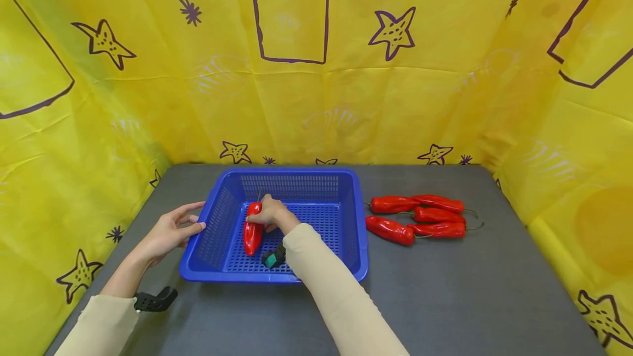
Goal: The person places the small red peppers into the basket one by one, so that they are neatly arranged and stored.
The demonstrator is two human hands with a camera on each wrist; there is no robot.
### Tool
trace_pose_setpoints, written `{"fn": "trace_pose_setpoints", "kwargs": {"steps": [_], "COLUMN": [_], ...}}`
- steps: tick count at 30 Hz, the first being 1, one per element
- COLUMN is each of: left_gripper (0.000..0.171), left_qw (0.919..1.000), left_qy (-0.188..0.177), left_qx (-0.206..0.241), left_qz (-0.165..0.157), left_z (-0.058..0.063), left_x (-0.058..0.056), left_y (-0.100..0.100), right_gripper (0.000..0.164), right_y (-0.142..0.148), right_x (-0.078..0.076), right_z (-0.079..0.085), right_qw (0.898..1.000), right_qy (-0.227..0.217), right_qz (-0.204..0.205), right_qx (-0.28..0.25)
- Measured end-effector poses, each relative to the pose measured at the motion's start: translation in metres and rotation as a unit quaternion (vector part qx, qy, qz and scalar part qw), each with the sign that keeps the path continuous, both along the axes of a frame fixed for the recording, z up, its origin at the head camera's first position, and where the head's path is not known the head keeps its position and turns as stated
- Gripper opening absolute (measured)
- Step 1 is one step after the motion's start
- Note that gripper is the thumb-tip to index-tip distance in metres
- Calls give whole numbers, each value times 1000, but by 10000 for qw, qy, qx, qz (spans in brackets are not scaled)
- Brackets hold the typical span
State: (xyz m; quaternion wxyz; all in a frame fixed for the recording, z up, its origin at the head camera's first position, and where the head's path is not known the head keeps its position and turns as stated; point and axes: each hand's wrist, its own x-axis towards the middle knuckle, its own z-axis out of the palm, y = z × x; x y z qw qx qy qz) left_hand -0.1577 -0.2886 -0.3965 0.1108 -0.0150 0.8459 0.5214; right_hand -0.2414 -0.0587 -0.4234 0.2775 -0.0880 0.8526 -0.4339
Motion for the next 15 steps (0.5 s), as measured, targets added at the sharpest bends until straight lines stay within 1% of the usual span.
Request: {"fn": "trace_pose_setpoints", "kwargs": {"steps": [7, 12, 15], "left_gripper": [64, 65, 64], "left_qw": [10000, 9999, 9999], "left_qy": [-62, -69, -57], "left_qx": [-18, -119, -141], "left_qz": [-20, -6, 0], "left_z": [1, 0, 1], "left_x": [-2, -2, -1], "left_y": [1, 0, -1], "right_gripper": [51, 50, 48], "right_y": [-5, -12, -16], "right_x": [1, 4, 6], "right_z": [-6, -9, -10], "right_qw": [9996, 9998, 9999], "right_qy": [21, -95, -132], "right_qz": [44, 113, 80], "right_qx": [265, 152, 76]}}
